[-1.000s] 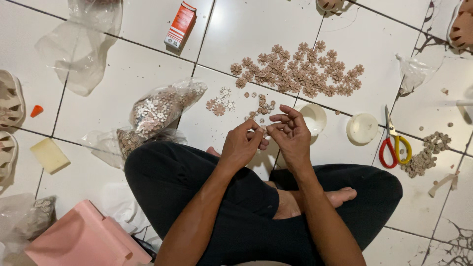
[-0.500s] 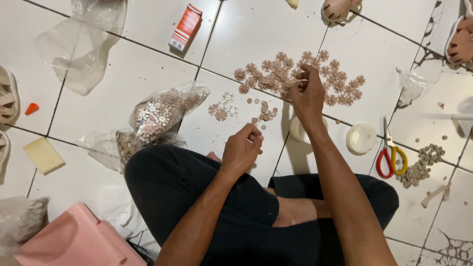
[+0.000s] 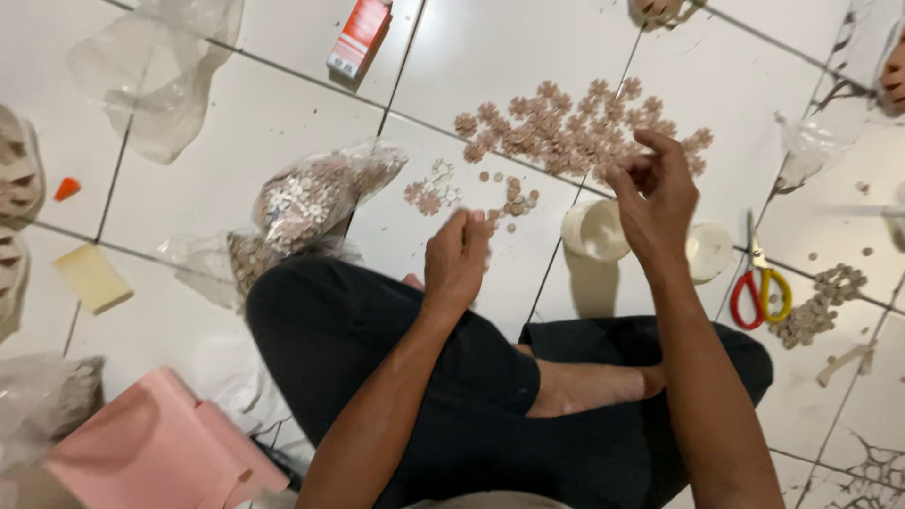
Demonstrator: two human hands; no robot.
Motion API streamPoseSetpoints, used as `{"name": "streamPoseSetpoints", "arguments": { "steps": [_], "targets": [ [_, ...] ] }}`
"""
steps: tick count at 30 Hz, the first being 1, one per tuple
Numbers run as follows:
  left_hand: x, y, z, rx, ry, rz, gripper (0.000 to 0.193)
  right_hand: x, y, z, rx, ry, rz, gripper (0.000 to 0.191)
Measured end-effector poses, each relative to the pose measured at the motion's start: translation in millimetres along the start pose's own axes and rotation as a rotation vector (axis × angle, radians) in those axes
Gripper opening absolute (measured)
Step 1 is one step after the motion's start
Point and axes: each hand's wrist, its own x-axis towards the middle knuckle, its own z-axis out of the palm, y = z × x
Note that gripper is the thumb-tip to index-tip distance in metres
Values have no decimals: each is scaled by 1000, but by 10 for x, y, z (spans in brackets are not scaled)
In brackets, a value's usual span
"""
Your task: The person sits on the floor and assembles small beige flower-shaped components by hand. They repeatedly pick up a flower piece and a small circular disc, press them together, and place the finished unit on the floor. The process is repeated continuously.
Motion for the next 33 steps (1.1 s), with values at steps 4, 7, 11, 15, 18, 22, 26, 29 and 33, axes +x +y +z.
{"name": "streamPoseSetpoints", "arguments": {
  "steps": [4,7,11,15,18,22,26,29,33],
  "targets": [
    [-18,-93,-22,-87,192,286,18,-651,-421,-56,215,-72,275,35],
    [-81,-140,-70,-260,155,273,14,-1045,-593,85,292,-141,290,40],
    [-221,-93,-240,-455,59,248,6,-1398,-578,206,347,-254,269,43],
    [-227,95,-538,-434,65,251,8,-1574,-461,234,294,-261,579,34],
    [-128,173,-706,-179,114,178,29,-1625,-409,228,142,-263,377,29],
    [166,85,-667,34,203,116,33,-1573,-377,260,252,-286,200,36],
    [464,-94,-505,306,124,226,5,-1481,-328,258,247,-321,208,41],
    [535,-171,-378,633,114,337,8,-1417,-302,238,224,-367,338,39],
    [588,-188,-208,890,152,415,21,-1354,-325,253,217,-309,351,40]
  ]
}}
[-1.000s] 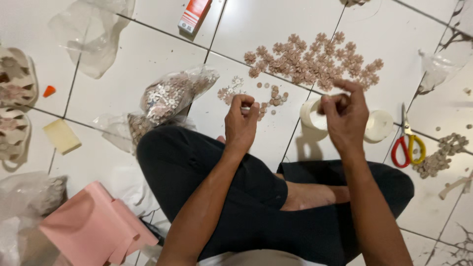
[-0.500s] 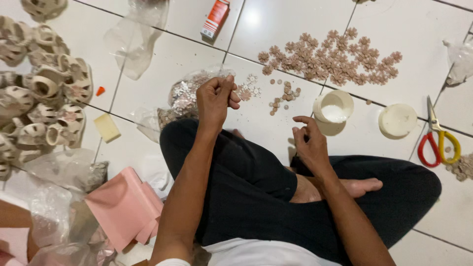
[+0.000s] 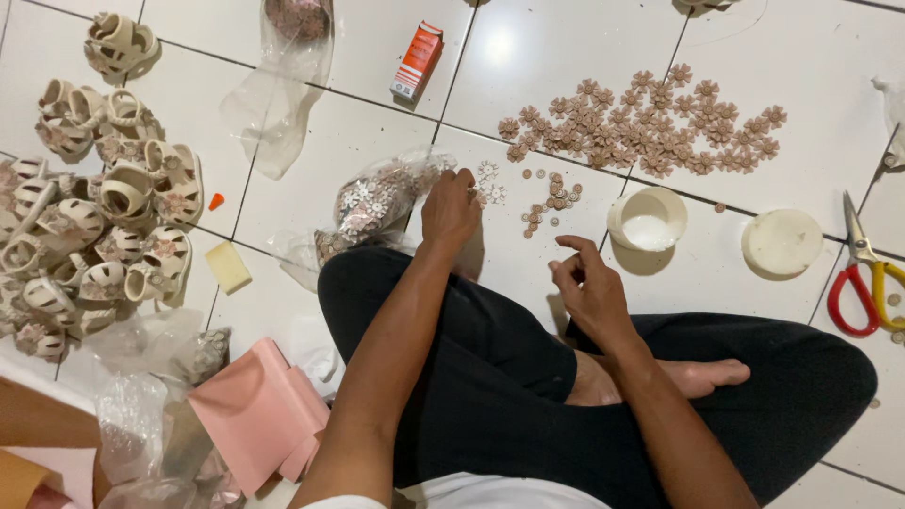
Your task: The person sits on the floor and assembles small beige flower-shaped components by hand. They repeatedly pick up a flower piece and a small circular disc, press them together, and place the finished unit on the floor. The process is repeated continuously.
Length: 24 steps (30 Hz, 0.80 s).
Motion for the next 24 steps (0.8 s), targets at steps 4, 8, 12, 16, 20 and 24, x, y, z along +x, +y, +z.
{"name": "streamPoseSetpoints", "arguments": {
  "steps": [4,8,12,16,20,24],
  "targets": [
    [52,29,86,161,42,155,10,10,-26,-25,-38,-20,-19,39],
    [51,33,101,157,61,197,12,-24,-29,-45,-26,-26,-35,40],
    [-14,50,58,14,-8,90,12,-56,-24,-59,-63,-18,-8,40],
    [-84,72,16,-177,-7,-11,8,-129,-16,-101,-62,-53,30,40],
    [-136,72,-39,-306,75,15,10,-208,-3,-119,-77,-41,7,39],
    [-234,112,-50,-373,136,61,9,-272,36,-157,-36,-18,28,37]
  ]
}}
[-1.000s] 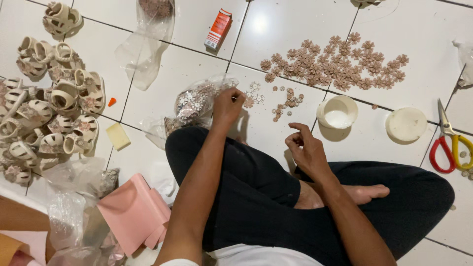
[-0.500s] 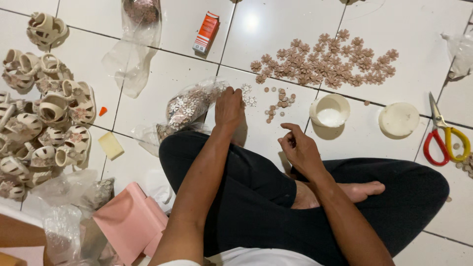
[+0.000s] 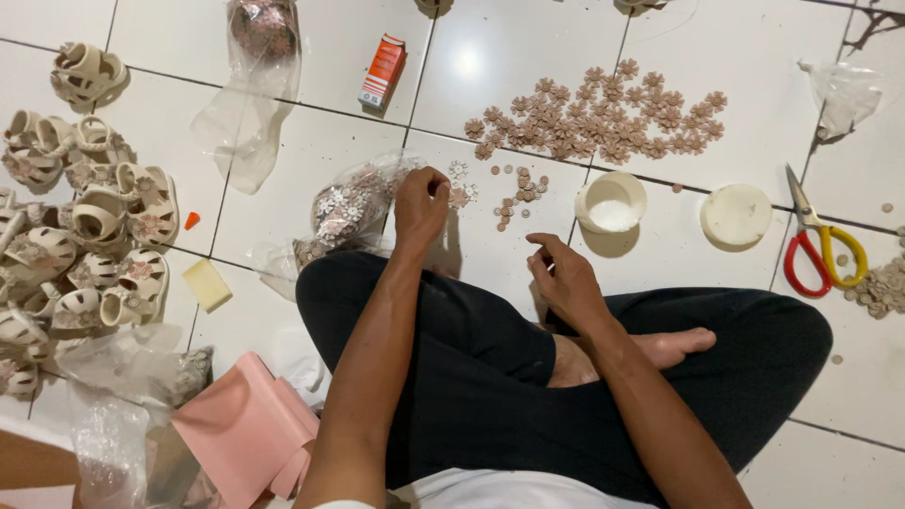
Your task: The person sits on the floor and assembles small beige flower-shaped components by hand. They repeatedly pick up a flower piece and a small circular disc, press them together, and place the finished unit on the floor. The process is repeated continuously.
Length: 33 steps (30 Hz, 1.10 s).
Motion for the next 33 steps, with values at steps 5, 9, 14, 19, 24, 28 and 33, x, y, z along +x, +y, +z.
{"name": "streamPoseSetpoints", "arguments": {
  "steps": [5,9,14,19,24,28,33],
  "targets": [
    [-100,74,44,192,-107,2,13,-106,31,-27,-9,24,-14,37],
    [-95,156,80,368,-203,-48,20,-145,38,-44,-6,-4,24,37],
    [-37,253,192,442,-153,142,11,-131,84,-130,-21,37,-41,37],
    [31,269,294,483,-193,152,9,-86,96,-215,-13,4,2,37],
    [39,261,314,293,-156,49,11,-37,133,-254,-22,-24,26,37],
    [60,386,210,-191,-253,-302,13,-45,201,-233,8,11,-41,36],
    [-191,786,82,-550,-299,-454,10,8,262,-230,43,94,-85,33]
  ]
}}
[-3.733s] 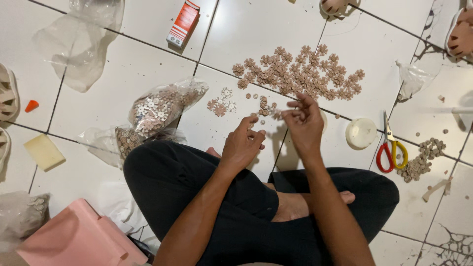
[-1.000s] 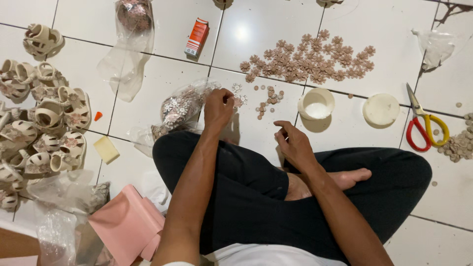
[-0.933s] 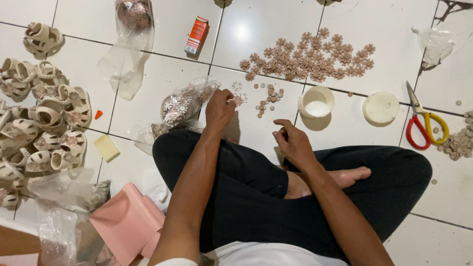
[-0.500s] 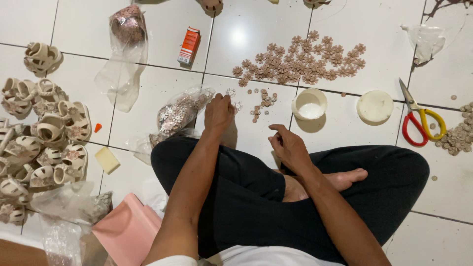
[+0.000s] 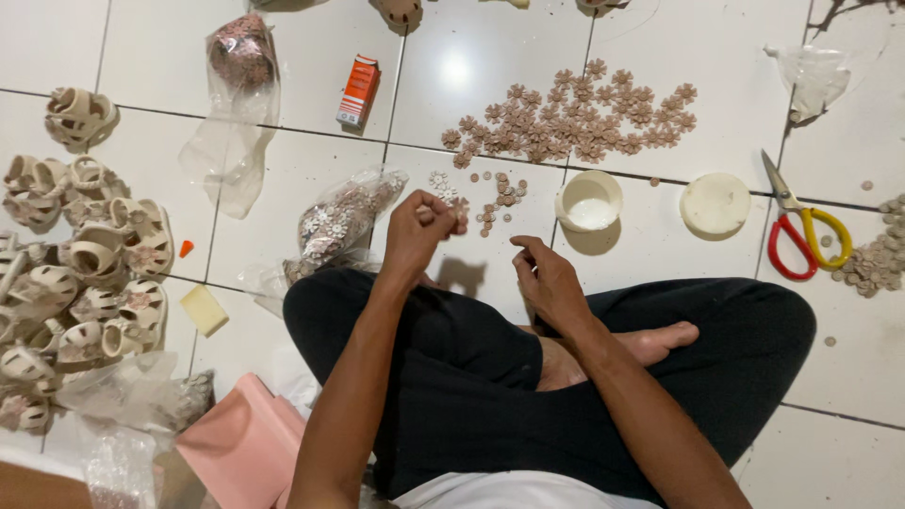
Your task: The person sits on the floor and assembles small beige flower-shaped components by hand. They repeatedly pick up a flower piece and a small circular disc, press them together, and place the finished unit on the floor. The process is repeated continuously.
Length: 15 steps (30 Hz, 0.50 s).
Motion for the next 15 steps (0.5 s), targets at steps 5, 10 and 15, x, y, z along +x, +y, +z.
{"name": "streamPoseSetpoints", "arguments": {
  "steps": [5,10,15],
  "targets": [
    [-340,-92,246,-197,-49,29,24,15,-2,-2,70,49,50,34],
    [-205,-296,283,-314,-109,28,22,167,50,-372,-65,174,-98,33],
    [-127,-306,239,-352,-109,16,23,537,196,-848,-747,208,-189,50]
  ]
}}
